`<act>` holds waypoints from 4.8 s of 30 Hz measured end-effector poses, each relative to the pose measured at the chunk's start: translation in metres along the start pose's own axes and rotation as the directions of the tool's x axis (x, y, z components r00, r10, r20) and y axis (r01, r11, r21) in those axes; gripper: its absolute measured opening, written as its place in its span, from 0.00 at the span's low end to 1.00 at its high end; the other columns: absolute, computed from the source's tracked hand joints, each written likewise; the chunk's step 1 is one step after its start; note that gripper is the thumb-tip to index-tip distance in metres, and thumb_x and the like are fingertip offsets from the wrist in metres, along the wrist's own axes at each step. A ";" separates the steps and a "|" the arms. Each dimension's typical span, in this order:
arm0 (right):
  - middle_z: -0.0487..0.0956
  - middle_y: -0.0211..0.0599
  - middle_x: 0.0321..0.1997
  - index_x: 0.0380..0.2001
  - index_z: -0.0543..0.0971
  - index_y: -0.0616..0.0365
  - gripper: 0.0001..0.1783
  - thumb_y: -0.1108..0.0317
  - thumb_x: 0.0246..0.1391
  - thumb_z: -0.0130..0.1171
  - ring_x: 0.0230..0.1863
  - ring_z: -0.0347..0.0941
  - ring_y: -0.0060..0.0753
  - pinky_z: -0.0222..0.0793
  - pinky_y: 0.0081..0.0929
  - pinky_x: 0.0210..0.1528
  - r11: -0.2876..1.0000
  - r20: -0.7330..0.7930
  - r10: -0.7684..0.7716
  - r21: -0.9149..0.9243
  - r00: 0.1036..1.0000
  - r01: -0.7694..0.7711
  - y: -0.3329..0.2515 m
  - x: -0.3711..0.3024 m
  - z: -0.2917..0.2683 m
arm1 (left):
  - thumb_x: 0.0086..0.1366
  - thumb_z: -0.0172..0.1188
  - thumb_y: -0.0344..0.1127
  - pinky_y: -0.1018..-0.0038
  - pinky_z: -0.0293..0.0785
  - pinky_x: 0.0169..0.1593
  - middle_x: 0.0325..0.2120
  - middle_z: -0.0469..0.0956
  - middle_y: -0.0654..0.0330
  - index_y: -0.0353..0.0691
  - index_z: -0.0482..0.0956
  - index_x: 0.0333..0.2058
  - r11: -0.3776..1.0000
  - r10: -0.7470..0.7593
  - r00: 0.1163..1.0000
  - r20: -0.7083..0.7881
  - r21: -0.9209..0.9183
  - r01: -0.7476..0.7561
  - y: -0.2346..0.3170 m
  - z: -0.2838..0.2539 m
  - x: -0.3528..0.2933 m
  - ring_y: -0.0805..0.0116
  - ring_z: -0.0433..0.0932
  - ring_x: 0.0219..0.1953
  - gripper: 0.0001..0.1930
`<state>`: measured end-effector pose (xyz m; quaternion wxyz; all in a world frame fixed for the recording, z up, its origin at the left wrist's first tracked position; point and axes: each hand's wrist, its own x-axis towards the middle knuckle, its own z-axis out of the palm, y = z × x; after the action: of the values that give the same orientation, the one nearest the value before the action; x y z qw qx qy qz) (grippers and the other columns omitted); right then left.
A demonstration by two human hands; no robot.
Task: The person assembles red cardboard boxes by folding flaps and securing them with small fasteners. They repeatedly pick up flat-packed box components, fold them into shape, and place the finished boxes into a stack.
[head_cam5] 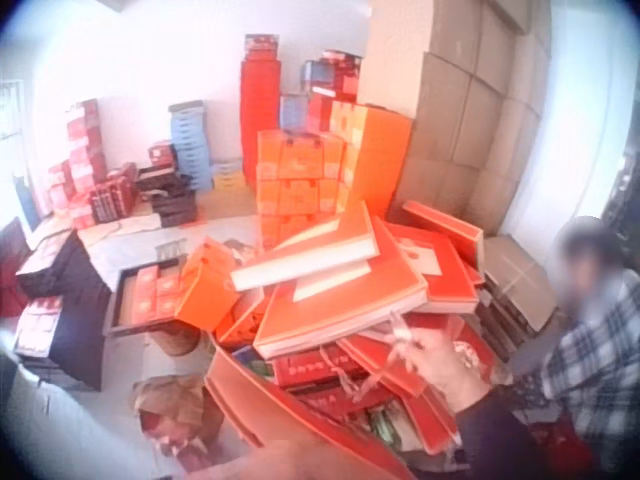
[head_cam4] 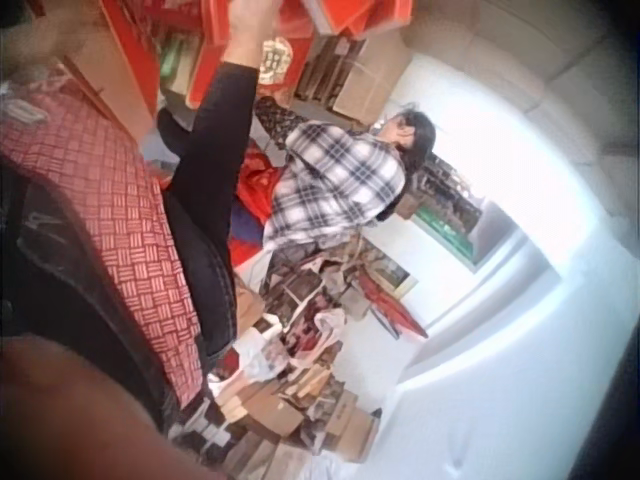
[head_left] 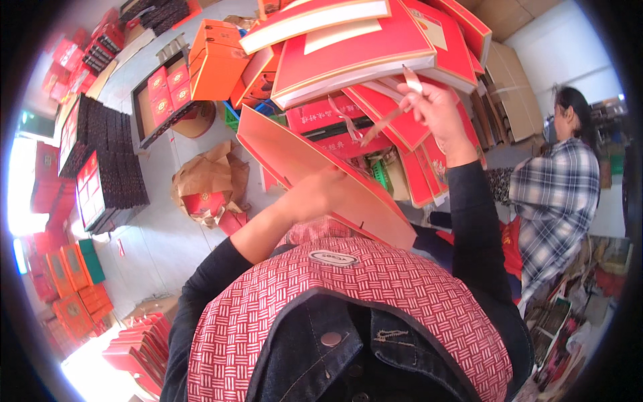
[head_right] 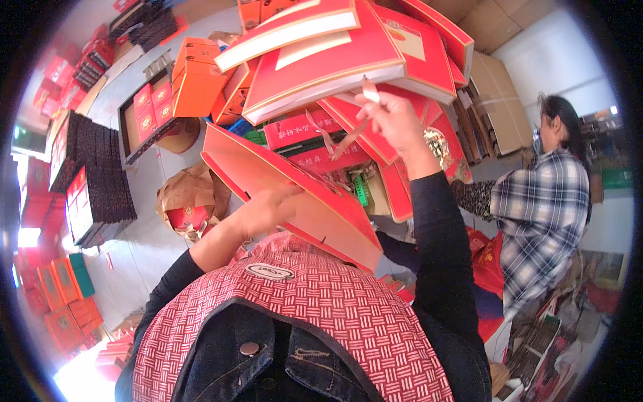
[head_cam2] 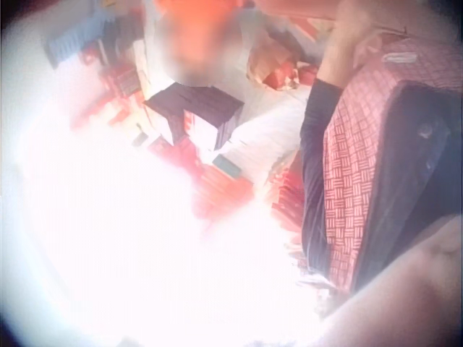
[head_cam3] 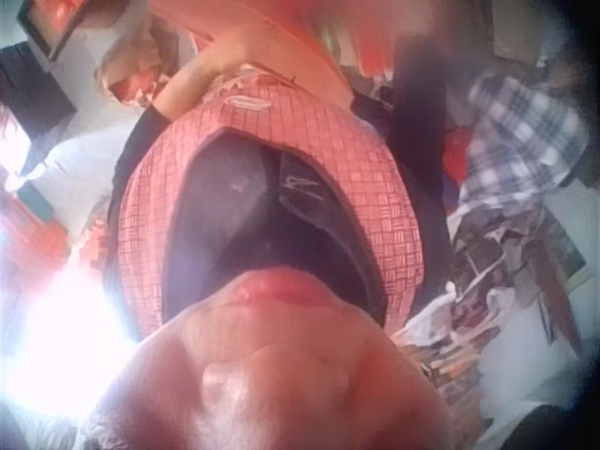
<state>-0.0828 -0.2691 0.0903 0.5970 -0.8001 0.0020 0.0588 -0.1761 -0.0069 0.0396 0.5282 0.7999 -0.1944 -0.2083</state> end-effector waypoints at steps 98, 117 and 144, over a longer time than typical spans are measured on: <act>0.73 0.58 0.29 0.38 0.63 0.64 0.23 0.62 0.42 0.56 0.38 0.72 0.56 0.68 0.43 0.38 0.607 0.796 -0.120 -0.413 0.593 0.679 0.047 -0.038 0.153 | 0.61 0.44 0.23 0.71 0.75 0.44 0.39 0.76 0.54 0.30 0.71 0.43 0.512 -0.597 0.771 -0.223 -0.846 0.152 -0.074 0.027 -0.025 0.62 0.78 0.38 0.12; 0.60 0.18 0.12 0.21 0.70 0.54 0.07 0.71 0.52 0.51 0.10 0.49 0.09 0.40 0.11 0.11 0.754 0.726 0.176 0.335 0.664 -0.566 0.065 -0.017 0.144 | 0.54 0.56 0.28 0.71 0.68 0.48 0.37 0.76 0.54 0.30 0.73 0.39 0.884 -0.389 0.865 -0.316 -0.393 0.254 -0.068 -0.015 -0.034 0.62 0.74 0.43 0.13; 0.76 0.45 0.26 0.29 0.75 0.64 0.14 0.62 0.43 0.60 0.30 0.74 0.39 0.67 0.27 0.35 0.867 0.533 -0.192 -0.302 0.824 0.397 0.044 -0.028 0.145 | 0.47 0.63 0.31 0.71 0.71 0.28 0.19 0.77 0.55 0.37 0.79 0.26 0.981 -0.133 0.863 -0.487 0.056 0.183 -0.081 0.004 -0.006 0.64 0.76 0.22 0.06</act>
<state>-0.1274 -0.1450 0.0105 0.4033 -0.8540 -0.2863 0.1616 -0.1756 0.0226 -0.0366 0.5002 0.8652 -0.0008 -0.0356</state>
